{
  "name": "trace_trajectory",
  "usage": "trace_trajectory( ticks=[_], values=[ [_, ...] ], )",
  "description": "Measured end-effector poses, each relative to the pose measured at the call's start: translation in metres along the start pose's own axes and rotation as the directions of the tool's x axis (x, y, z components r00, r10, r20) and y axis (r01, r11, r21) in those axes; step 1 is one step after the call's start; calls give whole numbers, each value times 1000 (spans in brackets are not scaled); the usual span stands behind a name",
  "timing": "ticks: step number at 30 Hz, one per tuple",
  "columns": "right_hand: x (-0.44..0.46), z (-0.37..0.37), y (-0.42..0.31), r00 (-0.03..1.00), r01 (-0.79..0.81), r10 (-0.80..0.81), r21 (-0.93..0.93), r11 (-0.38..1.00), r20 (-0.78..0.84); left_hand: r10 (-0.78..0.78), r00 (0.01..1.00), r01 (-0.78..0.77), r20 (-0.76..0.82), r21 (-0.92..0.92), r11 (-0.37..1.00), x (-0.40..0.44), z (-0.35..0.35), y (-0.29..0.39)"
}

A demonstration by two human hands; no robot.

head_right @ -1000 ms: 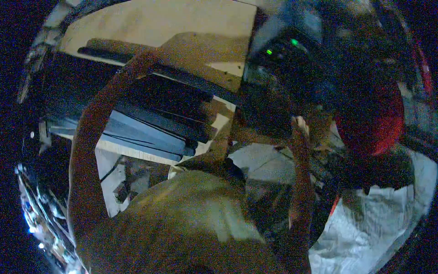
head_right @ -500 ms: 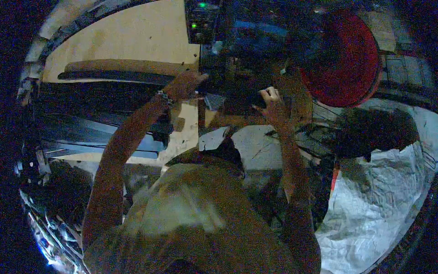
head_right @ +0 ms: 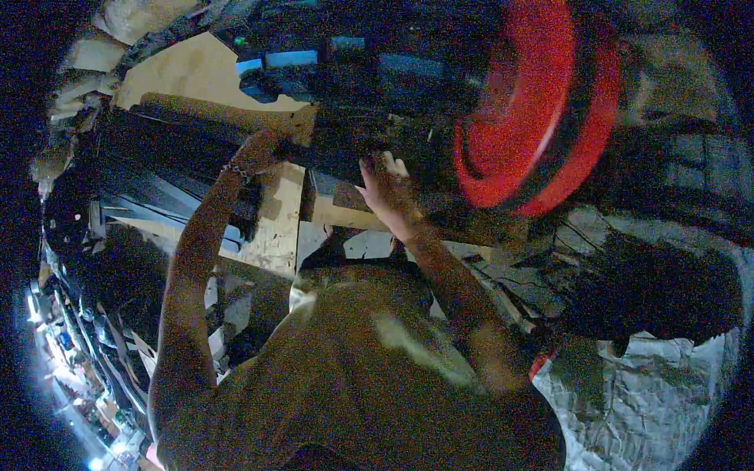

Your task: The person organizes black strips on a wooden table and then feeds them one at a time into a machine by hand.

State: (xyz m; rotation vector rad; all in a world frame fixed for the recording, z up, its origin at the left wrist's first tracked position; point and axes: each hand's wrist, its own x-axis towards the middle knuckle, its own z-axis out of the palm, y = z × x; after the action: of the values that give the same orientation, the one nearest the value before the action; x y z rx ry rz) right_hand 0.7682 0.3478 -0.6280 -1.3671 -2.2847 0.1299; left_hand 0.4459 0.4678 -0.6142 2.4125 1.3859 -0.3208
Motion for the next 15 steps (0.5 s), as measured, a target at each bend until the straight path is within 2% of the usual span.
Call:
trace_trajectory(
  ticks=[2,4,6,8,10,12,15],
  values=[
    [7,-9,-5,998,-44,43,23,999,42,-41,988,50,-146,61,997,-10,3,8],
    [7,-8,-4,999,-24,24,2,1000,30,-91,987,97,-132,36,995,-13,-3,22],
    [5,-8,-6,999,-26,27,-15,1000,28,-41,988,45,-150,21,999,-7,15,10],
    [9,-9,-7,998,-47,48,-41,998,30,114,971,-113,-211,19,993,28,79,-34],
    [6,-5,-7,999,-29,30,-84,996,11,182,948,-193,-262,-17,981,22,56,-9],
    [-3,8,2,999,22,-26,-117,993,-35,198,945,-222,-260,-64,973,29,73,-23],
    [-2,-3,2,989,-40,54,-105,994,136,266,854,-319,-448,-44,947,21,64,-9]
  ],
)
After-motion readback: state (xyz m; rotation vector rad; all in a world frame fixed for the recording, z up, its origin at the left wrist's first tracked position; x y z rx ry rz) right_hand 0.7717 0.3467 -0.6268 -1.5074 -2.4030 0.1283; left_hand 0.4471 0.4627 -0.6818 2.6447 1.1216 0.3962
